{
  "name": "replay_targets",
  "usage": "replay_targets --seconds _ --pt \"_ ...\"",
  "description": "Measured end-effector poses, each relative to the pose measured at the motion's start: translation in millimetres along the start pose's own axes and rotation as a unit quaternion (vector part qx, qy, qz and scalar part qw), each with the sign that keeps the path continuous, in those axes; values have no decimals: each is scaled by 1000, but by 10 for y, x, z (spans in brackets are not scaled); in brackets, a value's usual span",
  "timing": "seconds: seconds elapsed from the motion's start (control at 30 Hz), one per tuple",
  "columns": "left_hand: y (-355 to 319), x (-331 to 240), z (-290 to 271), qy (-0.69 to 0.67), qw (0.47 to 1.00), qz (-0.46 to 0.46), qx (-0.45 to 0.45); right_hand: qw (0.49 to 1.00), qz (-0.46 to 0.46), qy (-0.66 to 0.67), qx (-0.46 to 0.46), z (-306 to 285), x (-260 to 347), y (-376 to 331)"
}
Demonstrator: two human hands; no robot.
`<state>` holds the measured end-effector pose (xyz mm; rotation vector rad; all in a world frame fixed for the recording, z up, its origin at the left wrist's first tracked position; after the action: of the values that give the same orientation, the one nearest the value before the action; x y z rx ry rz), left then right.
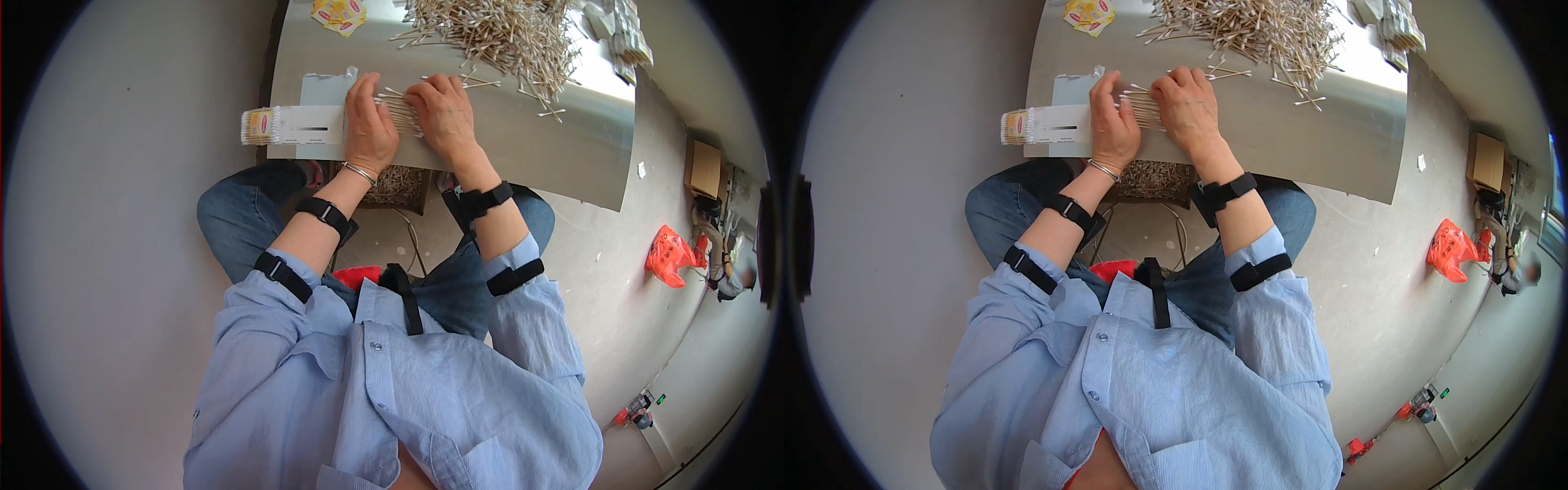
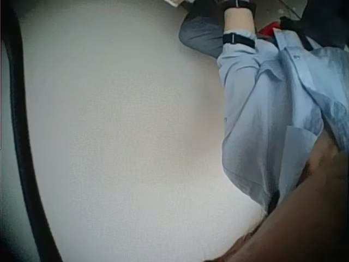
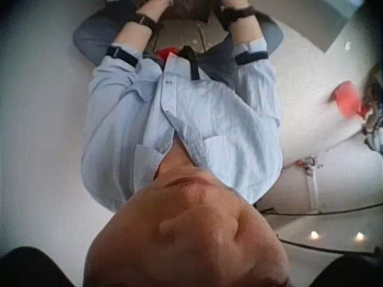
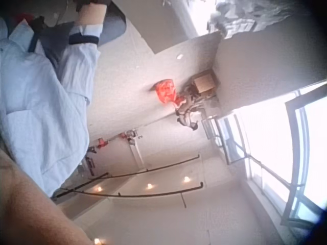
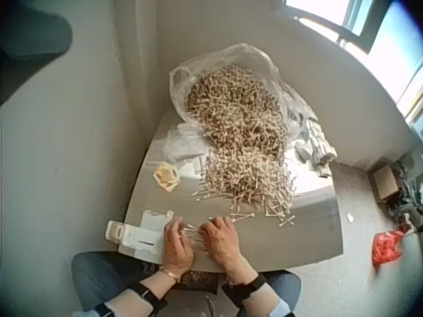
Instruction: Gathering and packaging cotton swabs into small plastic bags.
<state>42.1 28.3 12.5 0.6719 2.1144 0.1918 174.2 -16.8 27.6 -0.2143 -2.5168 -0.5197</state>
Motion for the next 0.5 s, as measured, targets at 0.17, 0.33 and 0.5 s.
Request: replay_targets --seconds 0.17,0.33,0.5 --pt "15 132 -43 -167 983 -70 -22 979 101 141 -108 -36 -40 -163" --pt "23 159 -60 -232 969 -90 -2 973 85 190 -96 83 144 -216" --pt "23 147 -70 -224 969 -93 42 993 -4 119 1 187 322 -284"
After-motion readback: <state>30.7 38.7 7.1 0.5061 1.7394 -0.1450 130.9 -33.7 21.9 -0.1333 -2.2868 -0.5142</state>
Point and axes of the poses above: each hand's wrist, its own y-axis towards the middle knuckle, its own z-axis out of the palm, x = y × z, the point moved 4 cm from there along y, towards the middle knuckle, and after that the axes turned 6 degrees about y, right-handed, at the moved point
